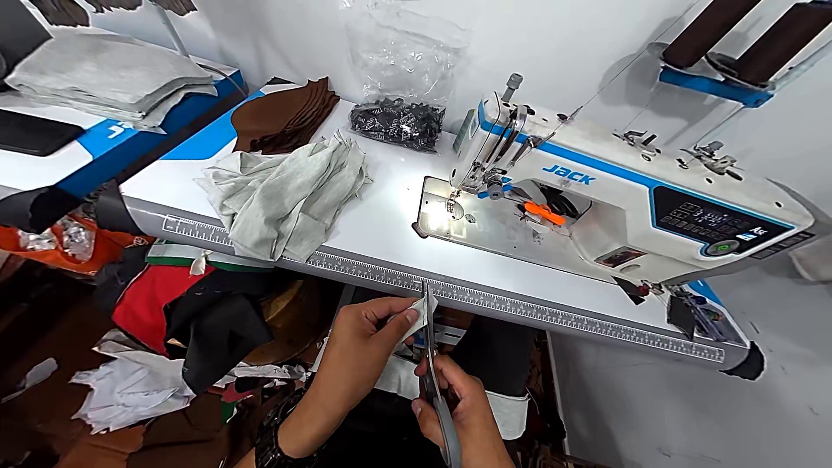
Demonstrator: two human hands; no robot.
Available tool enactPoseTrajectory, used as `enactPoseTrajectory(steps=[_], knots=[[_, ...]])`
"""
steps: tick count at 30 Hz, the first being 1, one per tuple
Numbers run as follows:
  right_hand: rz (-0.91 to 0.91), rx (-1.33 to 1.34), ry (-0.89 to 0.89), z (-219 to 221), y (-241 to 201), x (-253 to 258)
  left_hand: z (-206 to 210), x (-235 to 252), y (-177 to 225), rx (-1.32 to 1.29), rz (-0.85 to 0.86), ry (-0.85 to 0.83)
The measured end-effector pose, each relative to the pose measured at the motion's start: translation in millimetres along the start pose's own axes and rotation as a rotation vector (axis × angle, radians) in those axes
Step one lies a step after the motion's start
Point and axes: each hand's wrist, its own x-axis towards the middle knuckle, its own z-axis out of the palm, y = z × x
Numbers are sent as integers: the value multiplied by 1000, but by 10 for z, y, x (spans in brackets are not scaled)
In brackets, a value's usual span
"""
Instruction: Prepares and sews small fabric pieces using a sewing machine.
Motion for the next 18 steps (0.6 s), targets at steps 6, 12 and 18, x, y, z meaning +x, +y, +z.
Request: enactPoseTrajectory(steps=[6, 12, 18], knots=[[35, 17, -22, -16, 20, -6, -10, 4, -11, -31, -50, -13], [56, 32, 32, -11, -19, -34, -20, 8, -8, -24, -103, -32], [61, -444, 277, -983, -123, 155, -398, 41, 407, 54, 86, 68]])
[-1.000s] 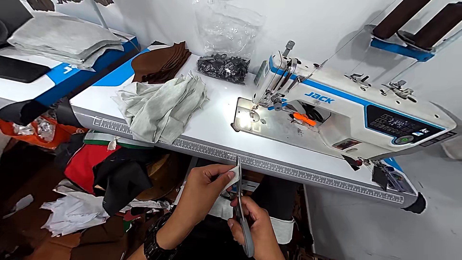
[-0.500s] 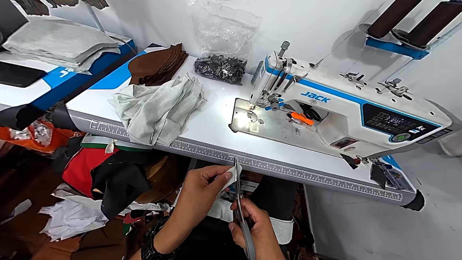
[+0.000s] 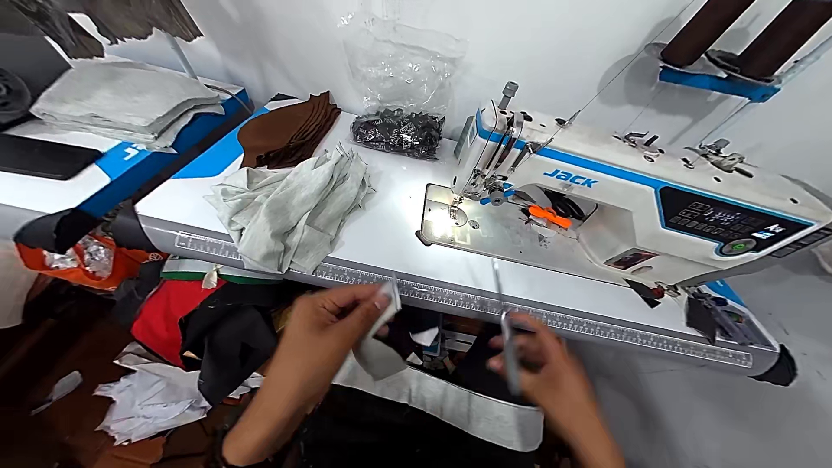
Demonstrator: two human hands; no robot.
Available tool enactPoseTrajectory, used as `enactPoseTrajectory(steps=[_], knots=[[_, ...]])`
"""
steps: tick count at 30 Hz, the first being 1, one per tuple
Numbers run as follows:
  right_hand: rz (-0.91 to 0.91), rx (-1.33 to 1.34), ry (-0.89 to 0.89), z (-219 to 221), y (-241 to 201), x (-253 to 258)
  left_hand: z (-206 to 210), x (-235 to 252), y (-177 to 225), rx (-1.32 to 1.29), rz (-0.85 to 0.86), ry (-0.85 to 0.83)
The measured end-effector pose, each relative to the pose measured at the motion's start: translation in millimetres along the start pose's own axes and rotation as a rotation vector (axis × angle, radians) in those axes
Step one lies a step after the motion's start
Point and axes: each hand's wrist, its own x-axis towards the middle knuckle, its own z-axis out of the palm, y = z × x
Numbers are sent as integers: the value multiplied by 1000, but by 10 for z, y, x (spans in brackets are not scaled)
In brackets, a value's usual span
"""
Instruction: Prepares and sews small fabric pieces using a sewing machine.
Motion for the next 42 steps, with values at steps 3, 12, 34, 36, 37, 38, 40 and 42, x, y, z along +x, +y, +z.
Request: enactPoseTrajectory(steps=[3, 12, 34, 36, 37, 38, 40, 42], knots=[[-8, -421, 113, -647, 219, 368, -330, 280, 530, 159, 161, 115], [22, -719, 236, -1174, 308, 745, -917, 2457, 467, 870, 197, -5], [436, 415, 123, -299, 1991, -1145, -167, -224, -890, 145, -106, -574], [489, 411, 94, -266, 2002, -1152, -159, -297, -912, 127, -115, -575], [507, 431, 138, -233, 2013, -1158, -152, -328, -928, 120, -117, -576], [521, 472, 185, -214, 2022, -1162, -145, -354, -939, 110, -120, -575], [540, 549, 208, -238, 2038, -1169, -141, -394, -947, 90, -121, -576], [544, 543, 204, -291, 2025, -1181, -141, -429, -940, 78, -122, -576]])
